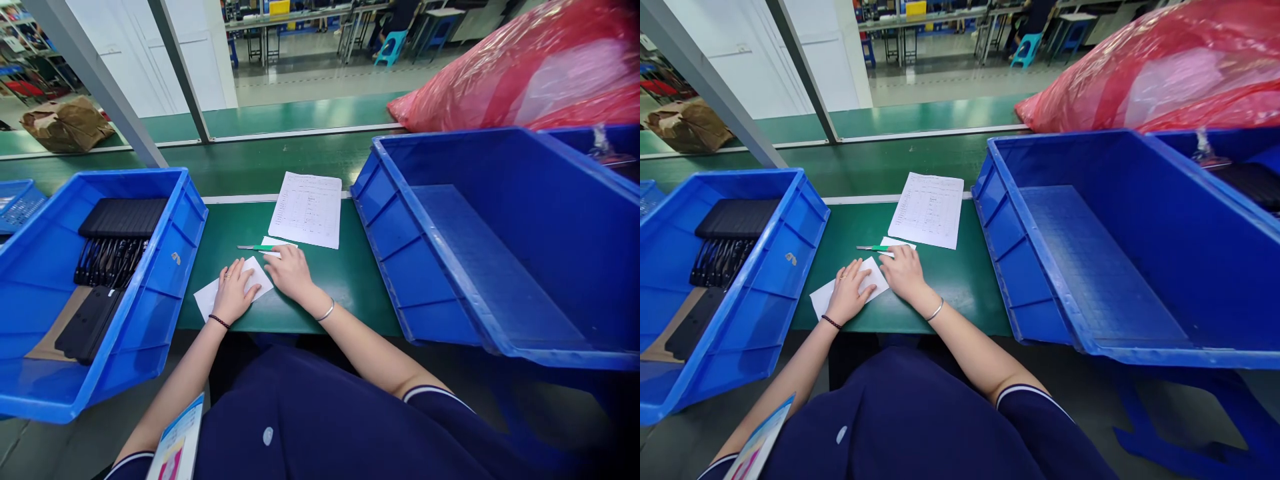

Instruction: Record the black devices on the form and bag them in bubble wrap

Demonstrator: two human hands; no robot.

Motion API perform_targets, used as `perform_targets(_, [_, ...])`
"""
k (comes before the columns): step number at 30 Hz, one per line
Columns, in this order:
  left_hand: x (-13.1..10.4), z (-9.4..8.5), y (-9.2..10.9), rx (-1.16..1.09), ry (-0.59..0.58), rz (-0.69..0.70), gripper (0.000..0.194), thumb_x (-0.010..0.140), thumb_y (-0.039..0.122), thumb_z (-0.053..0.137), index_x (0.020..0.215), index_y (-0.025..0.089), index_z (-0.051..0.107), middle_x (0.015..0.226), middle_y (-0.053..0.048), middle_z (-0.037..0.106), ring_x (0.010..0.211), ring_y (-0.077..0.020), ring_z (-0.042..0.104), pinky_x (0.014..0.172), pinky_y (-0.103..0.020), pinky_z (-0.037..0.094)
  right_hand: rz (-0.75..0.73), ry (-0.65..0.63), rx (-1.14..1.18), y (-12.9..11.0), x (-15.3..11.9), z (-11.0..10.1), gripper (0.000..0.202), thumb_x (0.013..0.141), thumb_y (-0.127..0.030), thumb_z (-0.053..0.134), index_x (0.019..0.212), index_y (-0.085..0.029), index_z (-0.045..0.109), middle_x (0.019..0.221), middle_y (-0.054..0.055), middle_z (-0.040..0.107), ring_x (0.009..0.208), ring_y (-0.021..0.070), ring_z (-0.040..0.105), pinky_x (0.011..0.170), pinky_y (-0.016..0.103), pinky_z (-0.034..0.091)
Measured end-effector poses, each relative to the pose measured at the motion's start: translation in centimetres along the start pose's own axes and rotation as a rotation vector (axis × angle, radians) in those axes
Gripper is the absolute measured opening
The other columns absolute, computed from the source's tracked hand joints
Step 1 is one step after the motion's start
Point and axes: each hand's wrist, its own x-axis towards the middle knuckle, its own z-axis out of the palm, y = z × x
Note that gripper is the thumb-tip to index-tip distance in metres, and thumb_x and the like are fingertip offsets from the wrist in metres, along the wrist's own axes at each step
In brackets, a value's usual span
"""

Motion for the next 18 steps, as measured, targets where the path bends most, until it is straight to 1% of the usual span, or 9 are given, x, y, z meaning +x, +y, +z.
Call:
perform_targets(2, [0.0,0.2,-0.2,-0.006,0.003,0.001,0.04,0.094,0.036,0.037,0.125,0.017,0.054,0.144,-0.015,0.042,0.136,-0.0274,0.034,0.11,-0.049,0.026,-0.129,-0.061,0.024,-0.6,-1.4,-0.1,0.025,0.09,-0.038,0.052,0.104,-0.025,0.068,0.122,0.01,0.054,0.112,0.0258,0.041,0.094,0.041,0.033])
perform_targets(3, [-0.1,0.3,-0.2,-0.012,0.008,-0.002,0.042,0.095,0.032,0.033,0.131,0.016,0.049,0.144,-0.014,0.042,0.136,-0.0265,0.034,0.11,-0.049,0.026,-0.158,-0.086,0.028,-0.7,-2.0,-0.2,0.027,0.09,-0.041,0.052,0.104,-0.025,0.069,0.124,0.009,0.054,0.113,0.026,0.04,0.095,0.042,0.033])
perform_targets(4, [-0.1,0.4,-0.3,-0.019,0.016,-0.008,0.045,0.095,0.029,0.031,0.136,0.014,0.043,0.143,-0.015,0.043,0.136,-0.0259,0.033,0.11,-0.048,0.026,-0.161,-0.103,0.026,-0.7,-2.6,-0.2,0.029,0.09,-0.043,0.052,0.106,-0.026,0.069,0.125,0.009,0.053,0.114,0.0264,0.04,0.096,0.042,0.032])
perform_targets(6, [-0.1,0.6,-0.5,-0.024,0.025,-0.016,0.05,0.094,0.027,0.031,0.142,0.01,0.033,0.143,-0.016,0.043,0.136,-0.0255,0.033,0.111,-0.047,0.025,-0.108,-0.118,0.014,-0.1,-3.5,-0.4,0.031,0.089,-0.045,0.052,0.109,-0.027,0.068,0.127,0.01,0.052,0.115,0.0271,0.04,0.096,0.043,0.032])
perform_targets(9, [-0.1,0.8,-0.5,-0.013,0.023,-0.013,0.054,0.093,0.029,0.036,0.142,0.008,0.031,0.143,-0.017,0.042,0.136,-0.0274,0.032,0.112,-0.048,0.025,-0.031,-0.118,-0.006,1.1,-3.8,-0.8,0.03,0.088,-0.044,0.055,0.11,-0.029,0.068,0.131,0.011,0.05,0.118,0.0286,0.04,0.096,0.045,0.032])
perform_targets(11, [-0.2,0.8,-0.5,-0.018,0.022,-0.016,0.057,0.092,0.033,0.039,0.142,0.007,0.03,0.143,-0.019,0.042,0.136,-0.0286,0.033,0.112,-0.049,0.025,-0.069,-0.13,-0.006,1.4,-3.6,-1.0,0.033,0.087,-0.046,0.056,0.115,-0.031,0.066,0.136,0.012,0.046,0.122,0.0299,0.038,0.098,0.047,0.03])
perform_targets(14, [-0.2,0.7,-0.4,-0.051,0.036,-0.027,0.059,0.093,0.036,0.037,0.144,0.009,0.027,0.144,-0.019,0.041,0.136,-0.0293,0.033,0.111,-0.05,0.026,-0.231,-0.175,0.008,1.0,-3.6,-1.0,0.043,0.085,-0.054,0.054,0.123,-0.036,0.059,0.145,0.01,0.038,0.13,0.0319,0.031,0.101,0.05,0.026])
perform_targets(16, [-0.2,0.7,-0.5,-0.084,0.058,-0.036,0.056,0.093,0.028,0.033,0.145,0.01,0.023,0.145,-0.018,0.038,0.136,-0.0284,0.032,0.111,-0.05,0.027,-0.256,-0.177,-0.008,0.7,-3.7,-1.0,0.042,0.087,-0.055,0.051,0.123,-0.036,0.059,0.145,0.008,0.038,0.132,0.0326,0.03,0.103,0.052,0.023])
perform_targets(18, [-0.3,0.7,-0.5,-0.115,0.08,-0.049,0.059,0.089,0.018,0.032,0.146,0.011,0.019,0.146,-0.018,0.037,0.137,-0.0278,0.032,0.111,-0.049,0.028,-0.2,-0.146,-0.039,1.0,-3.8,-1.0,0.038,0.088,-0.052,0.05,0.118,-0.032,0.062,0.143,0.008,0.042,0.131,0.0329,0.031,0.103,0.054,0.022])
